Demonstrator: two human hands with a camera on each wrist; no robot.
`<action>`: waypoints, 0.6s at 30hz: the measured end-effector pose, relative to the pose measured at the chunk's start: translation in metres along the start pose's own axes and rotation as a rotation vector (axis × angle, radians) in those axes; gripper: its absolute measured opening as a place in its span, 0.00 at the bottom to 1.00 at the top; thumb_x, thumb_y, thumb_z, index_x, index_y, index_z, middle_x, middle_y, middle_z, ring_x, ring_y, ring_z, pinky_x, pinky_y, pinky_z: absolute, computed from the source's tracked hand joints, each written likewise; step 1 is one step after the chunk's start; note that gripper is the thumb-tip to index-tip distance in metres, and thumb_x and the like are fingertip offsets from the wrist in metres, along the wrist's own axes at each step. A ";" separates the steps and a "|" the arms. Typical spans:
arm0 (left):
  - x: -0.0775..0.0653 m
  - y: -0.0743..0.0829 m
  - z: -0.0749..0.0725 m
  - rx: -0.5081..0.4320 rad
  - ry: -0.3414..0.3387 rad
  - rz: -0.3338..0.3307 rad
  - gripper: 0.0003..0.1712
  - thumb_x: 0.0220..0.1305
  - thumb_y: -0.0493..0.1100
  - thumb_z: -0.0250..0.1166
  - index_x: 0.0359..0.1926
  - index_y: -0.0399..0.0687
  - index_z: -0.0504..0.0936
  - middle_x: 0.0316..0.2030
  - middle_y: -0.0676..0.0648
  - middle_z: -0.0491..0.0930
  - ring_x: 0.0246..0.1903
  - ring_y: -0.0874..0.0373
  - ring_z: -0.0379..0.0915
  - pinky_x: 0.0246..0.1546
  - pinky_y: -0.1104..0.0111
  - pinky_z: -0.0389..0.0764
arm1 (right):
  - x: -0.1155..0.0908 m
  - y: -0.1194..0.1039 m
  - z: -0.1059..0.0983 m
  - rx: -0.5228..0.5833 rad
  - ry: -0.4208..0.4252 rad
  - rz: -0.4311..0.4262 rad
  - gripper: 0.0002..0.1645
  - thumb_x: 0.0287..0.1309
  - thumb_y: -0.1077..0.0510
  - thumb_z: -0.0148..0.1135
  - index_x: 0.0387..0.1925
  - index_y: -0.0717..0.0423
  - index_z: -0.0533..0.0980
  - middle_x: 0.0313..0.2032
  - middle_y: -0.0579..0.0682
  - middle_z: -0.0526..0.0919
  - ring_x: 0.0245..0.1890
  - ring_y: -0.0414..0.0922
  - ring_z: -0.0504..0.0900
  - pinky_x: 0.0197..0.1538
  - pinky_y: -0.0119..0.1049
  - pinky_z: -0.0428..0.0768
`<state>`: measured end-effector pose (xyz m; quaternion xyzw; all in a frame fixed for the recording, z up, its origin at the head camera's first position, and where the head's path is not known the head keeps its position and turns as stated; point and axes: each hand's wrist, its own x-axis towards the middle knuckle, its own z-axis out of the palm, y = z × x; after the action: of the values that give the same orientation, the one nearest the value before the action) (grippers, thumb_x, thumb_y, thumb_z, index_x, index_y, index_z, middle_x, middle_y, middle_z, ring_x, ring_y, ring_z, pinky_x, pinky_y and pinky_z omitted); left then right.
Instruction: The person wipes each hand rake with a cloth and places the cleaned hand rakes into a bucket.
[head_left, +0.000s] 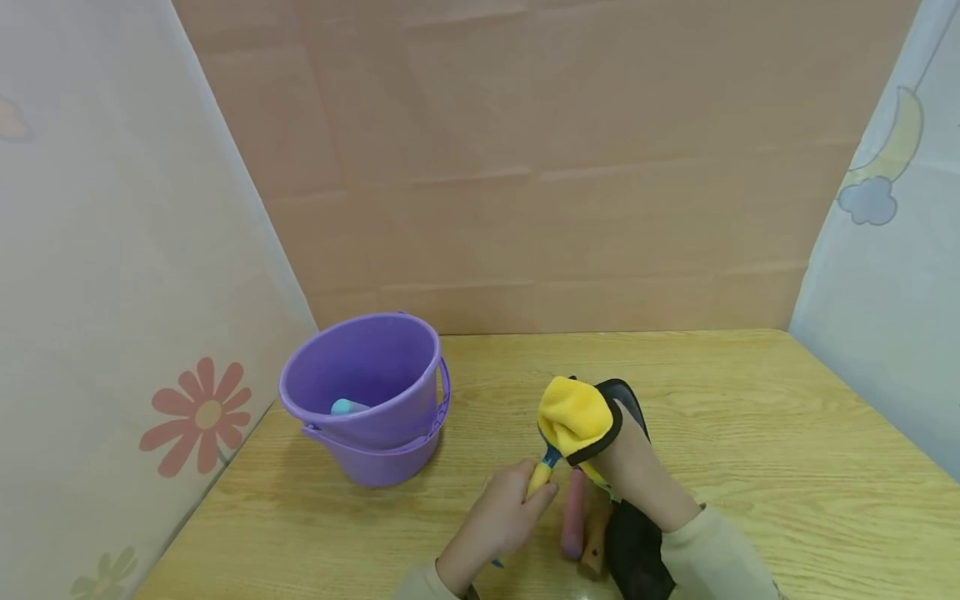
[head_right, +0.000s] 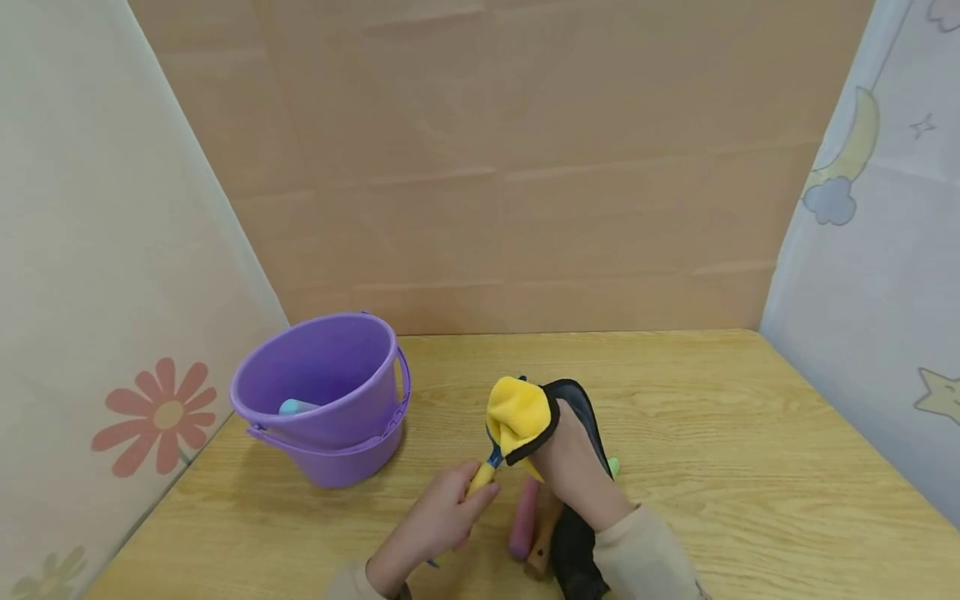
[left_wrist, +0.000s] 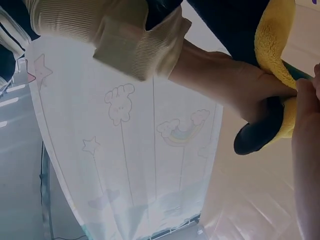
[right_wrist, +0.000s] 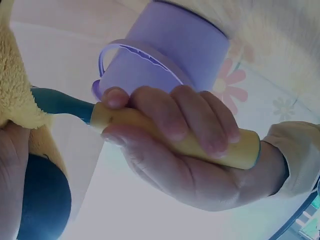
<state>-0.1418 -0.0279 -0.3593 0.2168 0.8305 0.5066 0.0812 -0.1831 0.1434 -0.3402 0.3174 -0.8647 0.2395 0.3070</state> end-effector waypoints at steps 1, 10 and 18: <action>-0.001 0.000 0.000 0.019 0.004 0.007 0.13 0.66 0.42 0.55 0.24 0.46 0.65 0.15 0.55 0.59 0.13 0.67 0.55 0.13 0.78 0.57 | -0.002 0.000 -0.001 0.013 -0.002 0.064 0.19 0.42 0.74 0.65 0.21 0.50 0.68 0.16 0.34 0.62 0.15 0.30 0.59 0.18 0.26 0.64; -0.004 0.003 0.004 0.034 -0.009 0.000 0.10 0.65 0.41 0.55 0.27 0.46 0.67 0.16 0.56 0.60 0.13 0.67 0.56 0.12 0.77 0.59 | -0.007 0.003 -0.003 -0.289 0.004 -0.032 0.22 0.33 0.67 0.74 0.21 0.49 0.67 0.16 0.37 0.64 0.19 0.36 0.63 0.36 0.39 0.67; -0.007 0.006 0.006 0.088 -0.005 -0.003 0.12 0.64 0.41 0.56 0.24 0.45 0.66 0.17 0.55 0.61 0.15 0.67 0.56 0.13 0.76 0.61 | -0.010 0.009 -0.001 -0.269 0.109 0.030 0.21 0.32 0.71 0.73 0.31 0.61 0.72 0.30 0.54 0.77 0.33 0.51 0.74 0.38 0.46 0.70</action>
<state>-0.1316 -0.0235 -0.3576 0.2200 0.8523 0.4687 0.0743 -0.1833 0.1539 -0.3483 0.2470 -0.8757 0.1430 0.3896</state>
